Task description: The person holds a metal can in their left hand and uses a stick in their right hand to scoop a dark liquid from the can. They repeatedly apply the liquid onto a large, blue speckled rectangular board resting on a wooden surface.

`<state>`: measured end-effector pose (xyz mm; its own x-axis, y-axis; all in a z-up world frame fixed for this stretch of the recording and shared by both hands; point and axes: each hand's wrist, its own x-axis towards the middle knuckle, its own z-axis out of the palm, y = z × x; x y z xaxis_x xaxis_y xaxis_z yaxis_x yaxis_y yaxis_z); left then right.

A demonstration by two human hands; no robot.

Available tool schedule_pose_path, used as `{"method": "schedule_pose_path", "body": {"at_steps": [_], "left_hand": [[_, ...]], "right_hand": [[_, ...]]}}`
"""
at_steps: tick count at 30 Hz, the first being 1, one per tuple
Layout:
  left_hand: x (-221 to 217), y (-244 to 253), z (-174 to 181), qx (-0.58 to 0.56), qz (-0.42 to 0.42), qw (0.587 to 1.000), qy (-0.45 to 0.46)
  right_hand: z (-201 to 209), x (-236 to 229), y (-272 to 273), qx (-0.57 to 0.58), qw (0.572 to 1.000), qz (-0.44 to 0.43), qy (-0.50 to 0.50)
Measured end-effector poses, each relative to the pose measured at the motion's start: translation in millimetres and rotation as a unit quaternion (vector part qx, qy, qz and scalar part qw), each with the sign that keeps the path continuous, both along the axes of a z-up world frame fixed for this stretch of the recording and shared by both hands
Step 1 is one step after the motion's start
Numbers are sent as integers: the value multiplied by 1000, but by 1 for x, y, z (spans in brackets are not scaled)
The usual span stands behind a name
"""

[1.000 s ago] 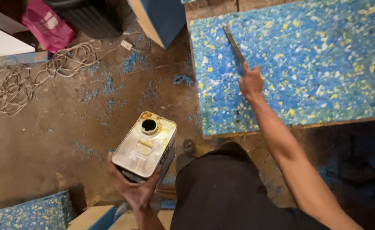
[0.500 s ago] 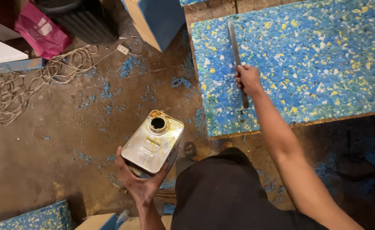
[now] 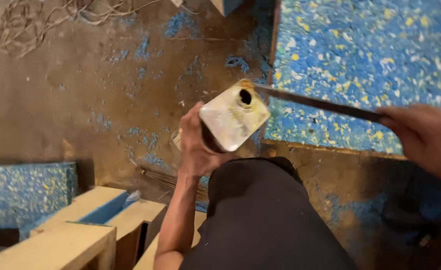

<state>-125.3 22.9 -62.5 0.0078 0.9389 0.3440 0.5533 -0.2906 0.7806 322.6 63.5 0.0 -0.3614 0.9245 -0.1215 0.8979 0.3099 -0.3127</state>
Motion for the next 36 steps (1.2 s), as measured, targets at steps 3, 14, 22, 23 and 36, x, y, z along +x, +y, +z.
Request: {"method": "schedule_pose_path", "body": {"at_steps": [3,14,22,23,36], "left_hand": [[-1,-2,-17,18,-37,997,67],[14,-8,26,144,-193,962,132],[25,-17,10,-6,-70,997,39],[26,-17,10,-5,-79,996,42],[23,-24,51,202,61,973,90]], "right_hand": [[34,-11,-12,116,984,75,-114],[76,-135,44,-276,874,91,-389],[-109,49,-57,-318,904,-212,192],[-110,37,-61,-316,902,-218,199],[-215,35,-50,-130,654,-546,508]]}}
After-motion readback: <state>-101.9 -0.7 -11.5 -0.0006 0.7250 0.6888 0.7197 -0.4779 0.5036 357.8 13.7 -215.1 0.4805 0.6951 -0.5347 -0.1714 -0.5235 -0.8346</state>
